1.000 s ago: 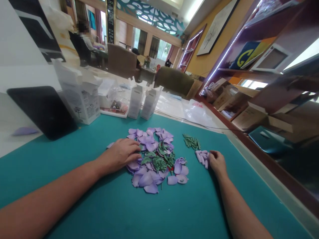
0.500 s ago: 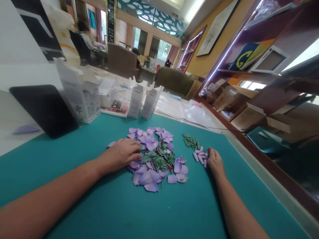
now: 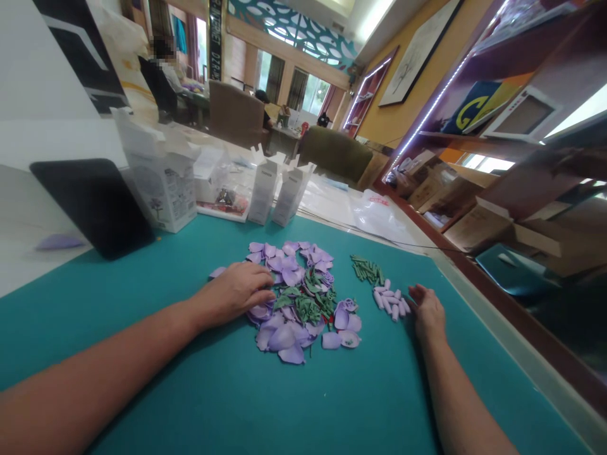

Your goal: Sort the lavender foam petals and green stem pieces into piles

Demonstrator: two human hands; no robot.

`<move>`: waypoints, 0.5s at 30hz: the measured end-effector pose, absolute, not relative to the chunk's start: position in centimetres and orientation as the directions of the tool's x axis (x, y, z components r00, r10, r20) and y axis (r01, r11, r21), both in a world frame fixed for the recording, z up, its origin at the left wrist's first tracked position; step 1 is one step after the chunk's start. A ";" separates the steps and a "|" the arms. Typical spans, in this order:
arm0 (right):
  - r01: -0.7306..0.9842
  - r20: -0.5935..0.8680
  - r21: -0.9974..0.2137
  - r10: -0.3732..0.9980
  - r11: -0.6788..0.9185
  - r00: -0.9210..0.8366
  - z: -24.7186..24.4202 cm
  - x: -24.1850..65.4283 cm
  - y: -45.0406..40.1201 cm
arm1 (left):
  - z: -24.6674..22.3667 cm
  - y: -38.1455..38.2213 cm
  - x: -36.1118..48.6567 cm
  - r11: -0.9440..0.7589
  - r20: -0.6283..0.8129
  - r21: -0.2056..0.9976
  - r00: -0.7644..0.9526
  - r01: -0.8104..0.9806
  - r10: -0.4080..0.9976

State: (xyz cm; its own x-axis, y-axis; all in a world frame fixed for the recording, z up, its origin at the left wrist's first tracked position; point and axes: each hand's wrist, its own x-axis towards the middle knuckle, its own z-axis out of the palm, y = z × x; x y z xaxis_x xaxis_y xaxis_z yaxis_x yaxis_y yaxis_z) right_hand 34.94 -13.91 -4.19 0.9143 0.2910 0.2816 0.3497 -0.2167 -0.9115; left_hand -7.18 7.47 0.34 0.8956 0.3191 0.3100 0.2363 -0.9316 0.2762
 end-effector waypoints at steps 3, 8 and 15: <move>0.386 0.328 -0.893 0.254 -0.231 0.910 -3.0 34.0 -14.1 | 0.6 7.2 -7.3 -0.926 0.296 0.281 0.895 0.253 0.334; 0.582 0.451 -0.784 0.443 -0.218 0.775 -0.6 29.8 -11.5 | 0.6 6.8 -7.3 -0.920 0.286 0.289 0.893 0.265 0.347; 0.871 0.363 -0.486 0.889 -0.073 0.278 -0.2 22.4 -2.2 | 0.6 6.8 -7.6 -0.927 0.323 0.285 0.886 0.246 0.334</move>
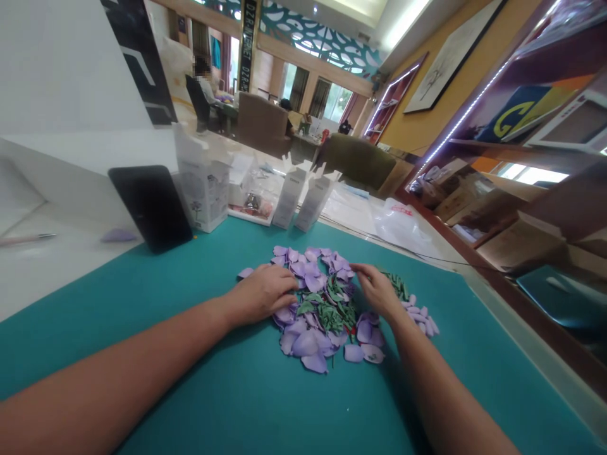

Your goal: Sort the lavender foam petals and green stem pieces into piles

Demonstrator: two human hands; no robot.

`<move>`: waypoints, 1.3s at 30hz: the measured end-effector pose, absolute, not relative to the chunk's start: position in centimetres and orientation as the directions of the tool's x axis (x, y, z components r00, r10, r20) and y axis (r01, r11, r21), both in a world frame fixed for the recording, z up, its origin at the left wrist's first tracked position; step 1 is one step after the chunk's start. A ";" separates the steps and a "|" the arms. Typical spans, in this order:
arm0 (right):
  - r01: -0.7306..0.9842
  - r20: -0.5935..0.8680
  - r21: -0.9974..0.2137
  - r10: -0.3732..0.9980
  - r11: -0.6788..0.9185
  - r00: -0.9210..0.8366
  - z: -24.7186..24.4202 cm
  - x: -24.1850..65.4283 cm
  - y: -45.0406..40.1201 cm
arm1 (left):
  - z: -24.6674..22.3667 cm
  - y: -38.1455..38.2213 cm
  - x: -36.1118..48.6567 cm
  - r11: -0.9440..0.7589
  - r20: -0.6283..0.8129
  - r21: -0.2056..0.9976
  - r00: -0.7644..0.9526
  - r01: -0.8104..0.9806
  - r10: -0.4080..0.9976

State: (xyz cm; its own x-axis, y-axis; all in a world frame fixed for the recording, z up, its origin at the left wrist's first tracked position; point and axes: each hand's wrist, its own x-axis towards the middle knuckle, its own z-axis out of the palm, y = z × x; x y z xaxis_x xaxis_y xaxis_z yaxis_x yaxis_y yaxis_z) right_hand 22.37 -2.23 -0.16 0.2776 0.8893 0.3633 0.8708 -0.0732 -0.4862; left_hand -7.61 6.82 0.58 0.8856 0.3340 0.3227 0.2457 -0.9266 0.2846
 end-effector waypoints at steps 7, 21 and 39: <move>0.947 0.246 -0.318 0.960 -0.052 0.135 -0.5 19.2 1.7 | 0.6 6.8 -8.0 -0.942 0.286 0.228 0.909 0.245 0.305; 0.966 0.122 -0.209 0.984 0.155 -0.131 2.7 15.5 -0.3 | 0.7 6.8 -7.8 -0.917 0.248 0.227 0.891 0.328 0.380; 0.978 0.046 -0.153 0.990 0.142 -0.136 1.8 14.1 1.0 | 0.6 6.3 -7.9 -0.952 0.258 0.177 0.921 0.251 0.291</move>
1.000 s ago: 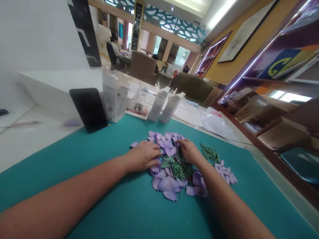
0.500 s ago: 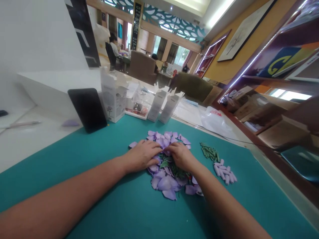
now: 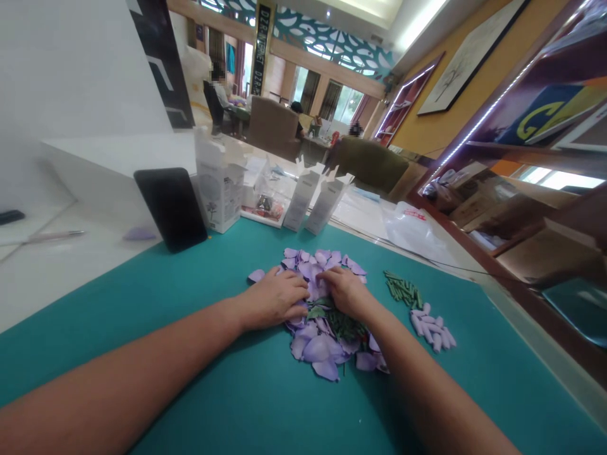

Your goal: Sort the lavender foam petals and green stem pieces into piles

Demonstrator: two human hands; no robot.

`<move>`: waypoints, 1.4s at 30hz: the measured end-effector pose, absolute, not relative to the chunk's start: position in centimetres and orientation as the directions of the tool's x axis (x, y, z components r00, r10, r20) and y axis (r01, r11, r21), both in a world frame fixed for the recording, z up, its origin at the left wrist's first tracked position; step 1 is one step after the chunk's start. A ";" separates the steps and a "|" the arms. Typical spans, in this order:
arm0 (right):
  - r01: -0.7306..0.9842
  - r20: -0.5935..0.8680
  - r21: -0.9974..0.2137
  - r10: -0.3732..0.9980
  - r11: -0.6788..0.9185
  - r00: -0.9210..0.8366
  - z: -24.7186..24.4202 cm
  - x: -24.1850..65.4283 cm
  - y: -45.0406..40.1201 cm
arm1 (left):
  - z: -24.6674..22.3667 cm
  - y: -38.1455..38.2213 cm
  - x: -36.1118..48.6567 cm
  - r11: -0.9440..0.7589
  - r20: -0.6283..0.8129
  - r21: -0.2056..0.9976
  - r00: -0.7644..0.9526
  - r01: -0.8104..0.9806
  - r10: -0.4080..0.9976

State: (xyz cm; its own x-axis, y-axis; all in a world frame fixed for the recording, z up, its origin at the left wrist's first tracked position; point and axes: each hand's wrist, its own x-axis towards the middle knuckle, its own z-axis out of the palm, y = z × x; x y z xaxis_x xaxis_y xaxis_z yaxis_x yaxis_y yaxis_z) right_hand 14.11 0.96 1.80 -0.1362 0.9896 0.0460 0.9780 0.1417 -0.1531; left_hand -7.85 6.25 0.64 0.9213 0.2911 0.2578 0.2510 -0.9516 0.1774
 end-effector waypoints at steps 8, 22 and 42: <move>0.958 0.096 -0.248 0.988 0.142 -0.122 2.3 13.3 3.0 | 0.3 7.2 -8.0 -0.943 0.314 0.204 0.894 0.264 0.319; 0.894 0.011 -0.448 1.000 0.005 0.000 4.0 20.0 -2.7 | 0.1 8.3 -8.2 -0.892 0.185 0.204 0.879 0.402 0.439; 0.808 -0.072 -0.588 0.997 -0.049 0.008 3.5 21.0 -5.6 | -0.6 8.6 -7.6 -0.905 0.201 0.350 0.924 0.241 0.324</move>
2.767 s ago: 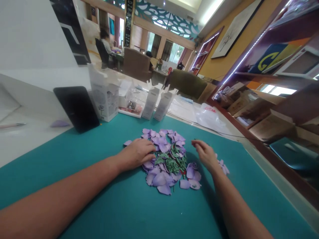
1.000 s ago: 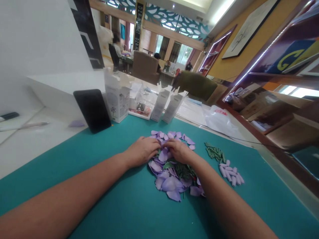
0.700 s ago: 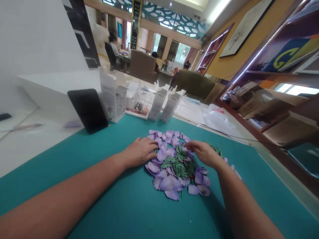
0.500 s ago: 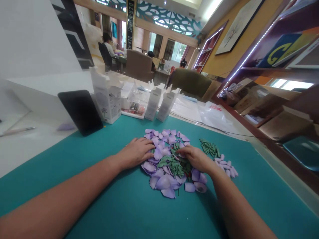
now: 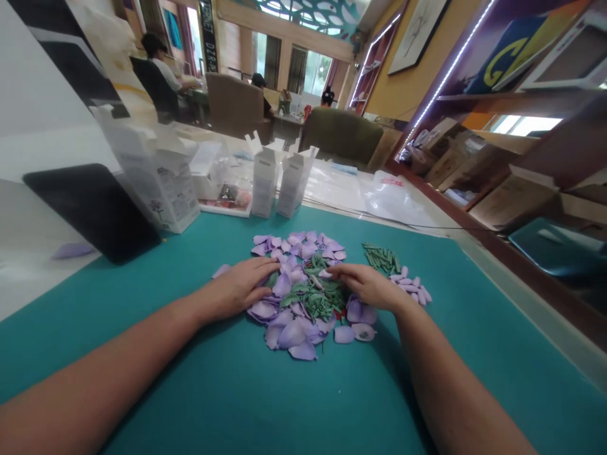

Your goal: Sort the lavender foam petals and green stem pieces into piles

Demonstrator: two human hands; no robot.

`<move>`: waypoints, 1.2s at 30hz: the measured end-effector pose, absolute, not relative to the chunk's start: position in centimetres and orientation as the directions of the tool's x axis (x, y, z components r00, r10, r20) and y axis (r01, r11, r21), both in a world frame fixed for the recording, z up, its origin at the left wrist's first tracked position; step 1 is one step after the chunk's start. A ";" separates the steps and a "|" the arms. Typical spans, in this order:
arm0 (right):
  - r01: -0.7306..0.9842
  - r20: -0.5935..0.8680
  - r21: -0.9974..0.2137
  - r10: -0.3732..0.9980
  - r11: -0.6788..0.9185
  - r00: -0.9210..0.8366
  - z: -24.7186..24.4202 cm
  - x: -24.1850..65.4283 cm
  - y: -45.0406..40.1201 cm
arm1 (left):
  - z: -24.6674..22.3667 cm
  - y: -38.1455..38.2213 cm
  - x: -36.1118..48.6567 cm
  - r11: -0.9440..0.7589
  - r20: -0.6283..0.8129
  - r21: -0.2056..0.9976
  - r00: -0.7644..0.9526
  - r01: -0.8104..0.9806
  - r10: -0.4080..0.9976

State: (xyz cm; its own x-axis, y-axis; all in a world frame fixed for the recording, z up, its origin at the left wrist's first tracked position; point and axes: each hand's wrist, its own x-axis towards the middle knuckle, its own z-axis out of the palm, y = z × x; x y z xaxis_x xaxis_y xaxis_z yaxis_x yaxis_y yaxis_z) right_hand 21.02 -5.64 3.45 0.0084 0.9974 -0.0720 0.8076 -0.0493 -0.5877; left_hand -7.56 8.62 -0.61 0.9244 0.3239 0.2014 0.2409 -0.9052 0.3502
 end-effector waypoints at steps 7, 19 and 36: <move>0.833 -0.024 -0.537 0.990 -0.132 0.141 3.9 21.9 -6.0 | 0.9 9.1 -8.3 -0.876 0.267 0.326 0.854 0.356 0.447; 0.901 0.166 -0.301 0.947 0.313 -0.274 1.1 13.3 -5.3 | 0.9 6.7 -7.8 -0.936 0.191 0.300 0.950 0.184 0.248; 0.923 0.203 -0.220 0.940 0.317 -0.274 0.1 12.8 -5.5 | 2.0 9.9 -9.6 -0.777 0.141 0.256 0.773 0.575 0.618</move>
State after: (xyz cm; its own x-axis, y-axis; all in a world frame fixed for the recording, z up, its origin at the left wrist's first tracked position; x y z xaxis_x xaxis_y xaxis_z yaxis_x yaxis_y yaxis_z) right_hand 12.78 -5.54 0.05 -0.2740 0.9400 0.2032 0.9226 0.3166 -0.2203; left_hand -9.61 9.94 2.03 0.7733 0.6181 0.1412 0.5745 -0.7773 0.2563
